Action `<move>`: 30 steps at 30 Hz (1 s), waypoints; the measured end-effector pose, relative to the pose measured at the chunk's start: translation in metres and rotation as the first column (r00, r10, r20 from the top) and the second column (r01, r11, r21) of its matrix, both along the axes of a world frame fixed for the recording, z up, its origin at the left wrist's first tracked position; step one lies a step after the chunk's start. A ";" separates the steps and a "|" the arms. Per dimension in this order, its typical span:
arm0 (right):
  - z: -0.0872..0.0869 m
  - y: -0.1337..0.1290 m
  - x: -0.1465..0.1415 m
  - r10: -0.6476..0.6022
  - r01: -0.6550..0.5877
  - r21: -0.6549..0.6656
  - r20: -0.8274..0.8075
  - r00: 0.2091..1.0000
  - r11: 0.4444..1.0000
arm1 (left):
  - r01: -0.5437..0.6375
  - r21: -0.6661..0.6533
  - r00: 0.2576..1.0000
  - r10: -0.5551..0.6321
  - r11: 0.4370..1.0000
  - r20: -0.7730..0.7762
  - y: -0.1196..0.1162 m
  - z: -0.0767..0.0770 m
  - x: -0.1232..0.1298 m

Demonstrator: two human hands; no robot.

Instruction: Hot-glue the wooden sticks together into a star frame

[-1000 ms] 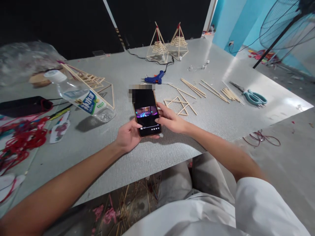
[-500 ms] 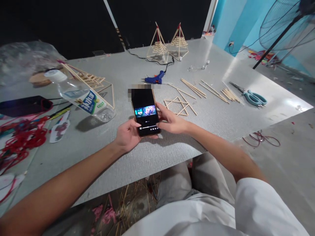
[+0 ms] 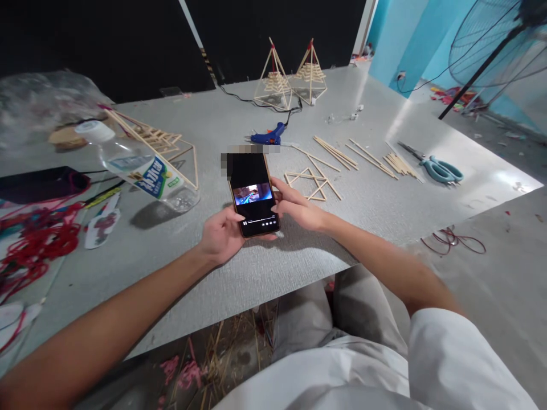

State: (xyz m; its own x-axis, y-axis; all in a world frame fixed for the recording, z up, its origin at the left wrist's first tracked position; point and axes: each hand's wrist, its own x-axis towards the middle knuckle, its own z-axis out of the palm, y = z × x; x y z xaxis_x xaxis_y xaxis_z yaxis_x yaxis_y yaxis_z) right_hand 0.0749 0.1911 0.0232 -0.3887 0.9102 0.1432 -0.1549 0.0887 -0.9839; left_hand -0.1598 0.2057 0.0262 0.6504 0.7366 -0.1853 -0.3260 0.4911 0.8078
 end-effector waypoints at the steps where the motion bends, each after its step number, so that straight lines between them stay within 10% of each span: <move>1: 0.000 0.000 0.000 -0.016 0.016 0.005 0.005 1.000 1.000 | 0.003 0.008 1.000 -0.003 1.000 0.004 0.000 0.000 0.000; 30: 0.005 0.000 -0.003 -0.104 0.103 0.010 0.051 0.993 0.995 | 0.032 0.017 0.999 -0.033 0.999 0.043 0.001 -0.001 -0.001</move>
